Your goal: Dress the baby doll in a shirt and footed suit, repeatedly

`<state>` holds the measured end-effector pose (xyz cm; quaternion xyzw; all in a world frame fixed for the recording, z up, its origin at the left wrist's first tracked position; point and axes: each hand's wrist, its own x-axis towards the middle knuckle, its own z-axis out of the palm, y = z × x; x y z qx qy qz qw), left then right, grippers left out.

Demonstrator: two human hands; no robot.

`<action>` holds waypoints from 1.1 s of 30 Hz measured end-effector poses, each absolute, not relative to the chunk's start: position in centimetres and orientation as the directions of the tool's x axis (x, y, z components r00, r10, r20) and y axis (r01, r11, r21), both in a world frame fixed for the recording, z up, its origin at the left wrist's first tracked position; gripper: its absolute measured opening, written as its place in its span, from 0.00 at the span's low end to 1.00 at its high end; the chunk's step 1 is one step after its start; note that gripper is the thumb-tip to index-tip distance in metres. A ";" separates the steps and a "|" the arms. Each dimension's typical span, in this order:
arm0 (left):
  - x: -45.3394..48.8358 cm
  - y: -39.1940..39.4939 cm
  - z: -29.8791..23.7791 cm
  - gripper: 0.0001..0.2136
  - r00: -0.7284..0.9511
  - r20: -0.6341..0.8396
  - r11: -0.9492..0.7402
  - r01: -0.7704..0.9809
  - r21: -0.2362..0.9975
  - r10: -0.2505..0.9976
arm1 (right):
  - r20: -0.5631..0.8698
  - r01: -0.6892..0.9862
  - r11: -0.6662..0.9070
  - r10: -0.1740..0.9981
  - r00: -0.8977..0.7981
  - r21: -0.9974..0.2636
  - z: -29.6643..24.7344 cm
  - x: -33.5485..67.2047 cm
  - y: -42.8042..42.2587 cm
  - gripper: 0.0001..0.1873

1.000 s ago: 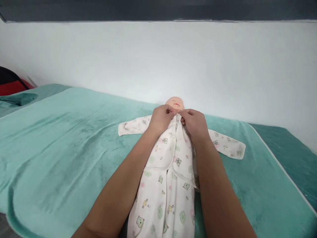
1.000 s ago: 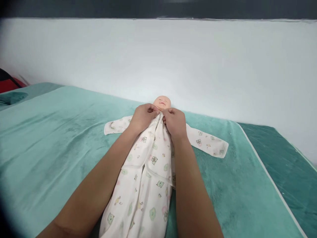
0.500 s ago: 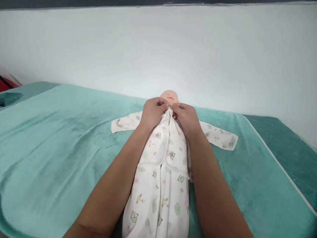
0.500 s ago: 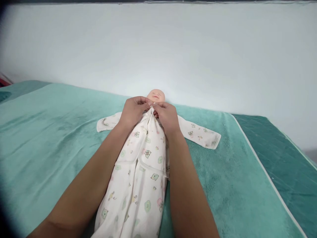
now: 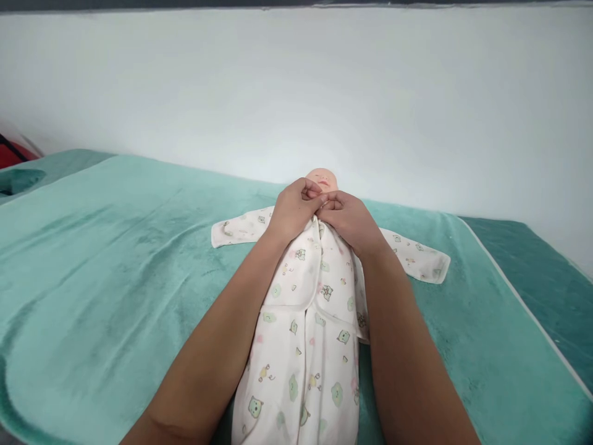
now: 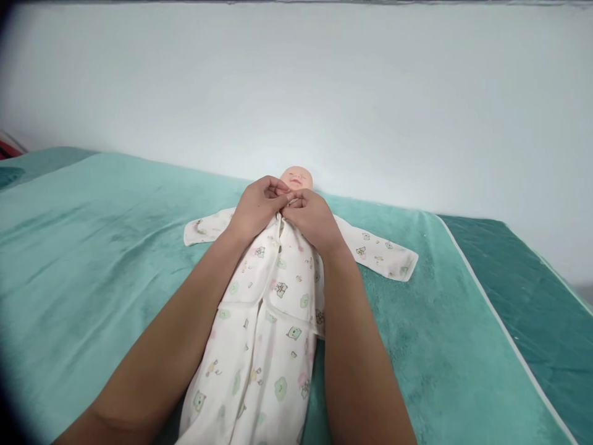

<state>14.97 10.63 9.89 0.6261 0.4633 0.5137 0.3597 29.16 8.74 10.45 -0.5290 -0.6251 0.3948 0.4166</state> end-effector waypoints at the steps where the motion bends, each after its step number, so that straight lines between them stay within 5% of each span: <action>1: 15.0 10.6 9.9 0.04 0.035 0.303 -0.302 0.229 0.925 0.952 | 0.114 0.368 0.142 0.989 -0.098 -0.919 10.6 29.1 8.6 0.13; 13: 13.7 10.1 8.9 0.13 0.062 0.263 -0.270 0.187 0.945 0.963 | 0.161 0.625 0.173 0.984 -0.076 -0.762 11.9 27.5 5.1 0.32; 19: 13.5 9.1 8.6 0.19 0.131 0.420 -0.436 0.391 0.810 0.898 | 0.236 0.682 0.184 0.972 -0.017 -0.708 11.2 27.0 3.7 0.19; 25: 12.9 7.1 8.0 0.13 0.125 0.519 -0.516 0.444 0.733 0.846 | 0.255 0.653 0.124 0.961 0.109 -0.747 10.4 26.8 2.6 0.05; 29: 12.5 4.9 7.7 0.07 0.016 0.539 -0.487 0.450 0.749 0.842 | 0.231 0.577 0.077 0.953 0.198 -0.813 9.9 26.8 1.8 0.05; 33: 12.2 4.1 7.8 0.08 0.098 0.546 -0.521 0.473 0.710 0.832 | 0.189 0.446 0.063 0.951 0.245 -0.893 9.7 27.0 1.7 0.07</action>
